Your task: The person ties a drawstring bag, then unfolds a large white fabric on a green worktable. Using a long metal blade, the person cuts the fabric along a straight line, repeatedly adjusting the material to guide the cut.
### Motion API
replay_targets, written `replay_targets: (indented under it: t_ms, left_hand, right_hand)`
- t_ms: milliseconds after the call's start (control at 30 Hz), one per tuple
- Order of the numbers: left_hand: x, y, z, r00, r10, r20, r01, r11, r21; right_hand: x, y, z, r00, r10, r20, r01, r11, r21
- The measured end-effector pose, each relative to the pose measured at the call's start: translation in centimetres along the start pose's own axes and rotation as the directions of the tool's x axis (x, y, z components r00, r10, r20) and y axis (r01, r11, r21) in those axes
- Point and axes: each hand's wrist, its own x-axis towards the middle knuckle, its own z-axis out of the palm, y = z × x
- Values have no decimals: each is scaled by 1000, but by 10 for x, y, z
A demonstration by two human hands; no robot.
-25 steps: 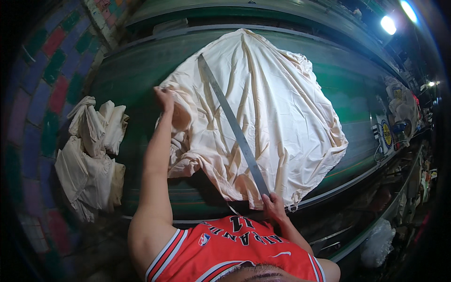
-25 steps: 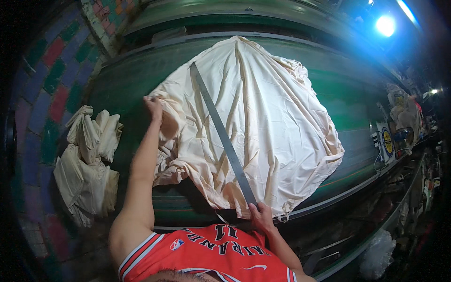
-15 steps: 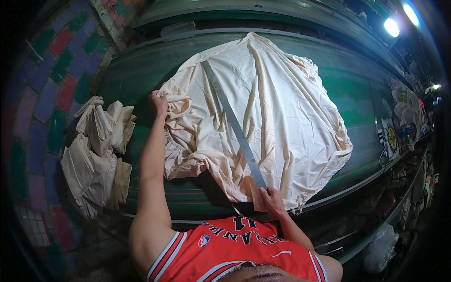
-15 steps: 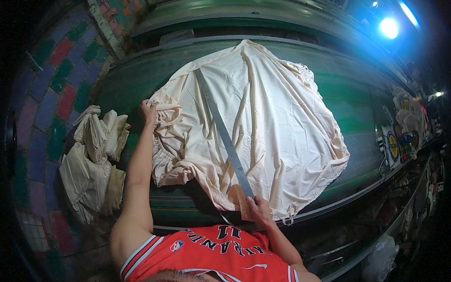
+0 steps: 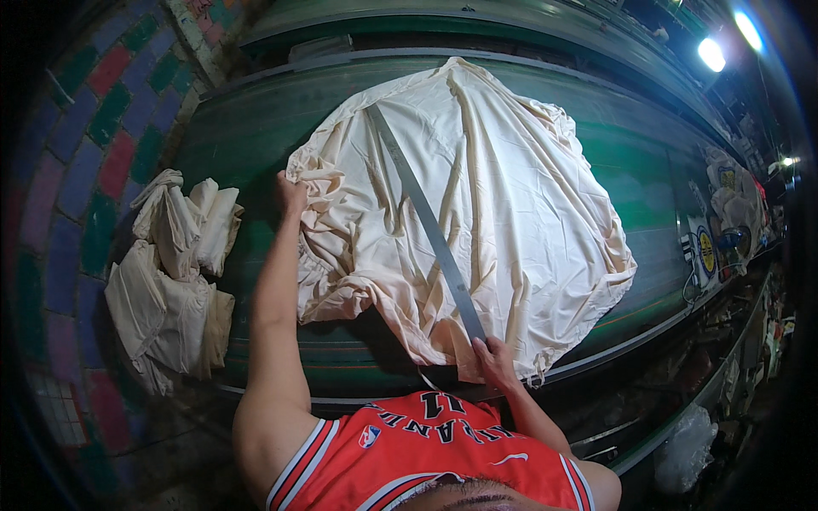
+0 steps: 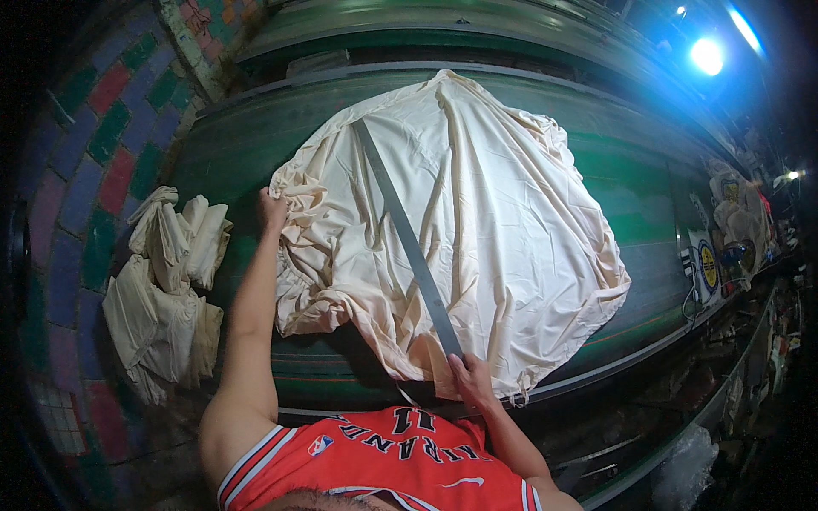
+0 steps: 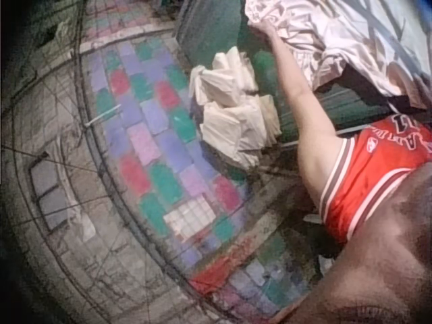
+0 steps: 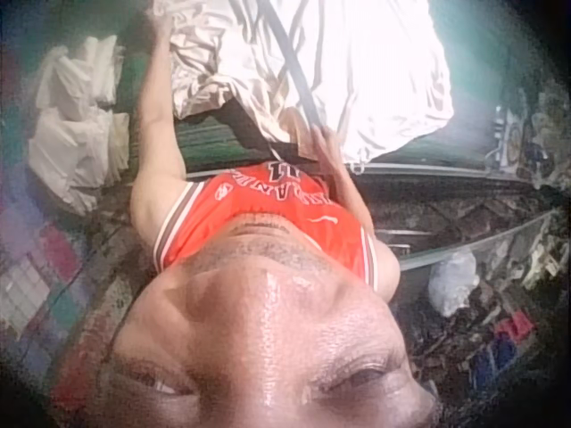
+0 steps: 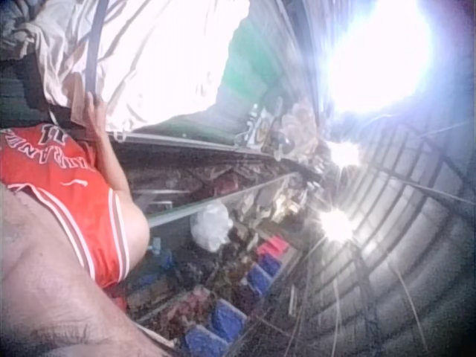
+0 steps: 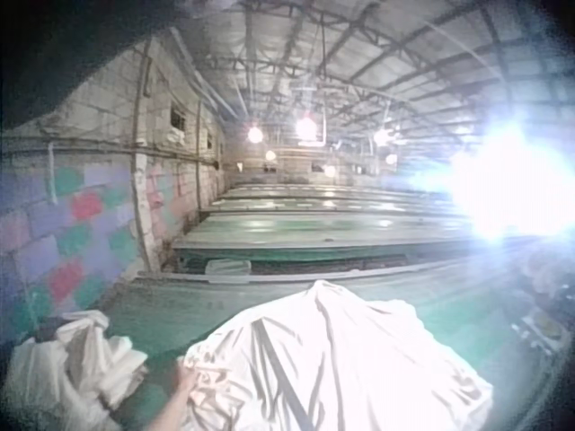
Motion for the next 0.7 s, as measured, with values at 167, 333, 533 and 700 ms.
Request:
replay_targets:
  t_ms: [167,333,533,700]
  left_hand:
    - [-24,-8,15,938,290,-189,-252,946,204]
    - [-106,-12,29,769,618,162,-623,782,-26]
    - [-159,-10,38,775,354,524,-425,905,18]
    - [-147,-29,33,804,56,592,-261,928,267]
  right_hand:
    - [31,4,22,1000,26,-15,-26,1000,-4]
    - [46,-10,39,998,-68,-10,66,989,-133]
    - [40,-20,43,996,-87,-24,87,996,-27]
    - [17,-18,30,999,21,-41,-16,992,124]
